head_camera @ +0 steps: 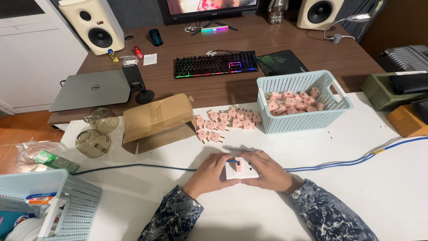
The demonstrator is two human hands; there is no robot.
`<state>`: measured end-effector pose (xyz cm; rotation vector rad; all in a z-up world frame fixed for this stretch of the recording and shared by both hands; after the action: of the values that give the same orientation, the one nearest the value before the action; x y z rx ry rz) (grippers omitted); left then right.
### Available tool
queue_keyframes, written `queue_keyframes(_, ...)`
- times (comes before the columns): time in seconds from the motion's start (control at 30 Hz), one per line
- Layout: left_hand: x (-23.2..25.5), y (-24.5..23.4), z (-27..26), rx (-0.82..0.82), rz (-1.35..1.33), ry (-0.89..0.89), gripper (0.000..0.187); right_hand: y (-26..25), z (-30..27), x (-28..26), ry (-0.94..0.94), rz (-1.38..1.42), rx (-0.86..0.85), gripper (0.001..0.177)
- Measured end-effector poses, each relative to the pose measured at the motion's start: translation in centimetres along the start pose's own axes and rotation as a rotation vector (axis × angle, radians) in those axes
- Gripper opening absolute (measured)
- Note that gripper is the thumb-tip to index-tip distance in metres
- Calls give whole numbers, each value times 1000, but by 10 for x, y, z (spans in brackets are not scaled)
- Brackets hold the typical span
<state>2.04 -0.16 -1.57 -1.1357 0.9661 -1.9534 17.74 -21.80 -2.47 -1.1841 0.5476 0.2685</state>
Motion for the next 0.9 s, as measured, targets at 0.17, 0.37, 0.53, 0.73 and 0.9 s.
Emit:
queue_keyframes(0.17, -2, 3, -1, 17, -1, 6, 75, 3, 0, 4, -10, -17, 18, 83)
queue_keyframes(0.37, -10, 9, -2, 57, 52, 3, 81, 3, 1, 4, -44, -35, 57, 83)
queue_keyframes(0.53, -3, 0, 1, 47, 25, -11, 82, -1, 2, 1, -66, -51, 63, 82)
queue_keyframes(0.73, -7, 3, -1, 0, 22, -49, 84, -6, 4, -8, -106, -69, 80, 83)
queue_keyframes(0.9, -3, 4, -1, 0, 19, -55, 84, -6, 3, -9, -129, -69, 84, 82)
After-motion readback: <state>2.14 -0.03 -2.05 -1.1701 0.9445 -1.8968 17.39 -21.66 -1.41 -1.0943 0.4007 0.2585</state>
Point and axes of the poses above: each hand's wrist, its own z-axis towards the middle knuckle, its own y-axis out of the palm, x = y × z, the point moved 2 cm from there along z, towards the middle knuckle, and after that the axes turned 4 degrees about y, right-handed, at the moved point
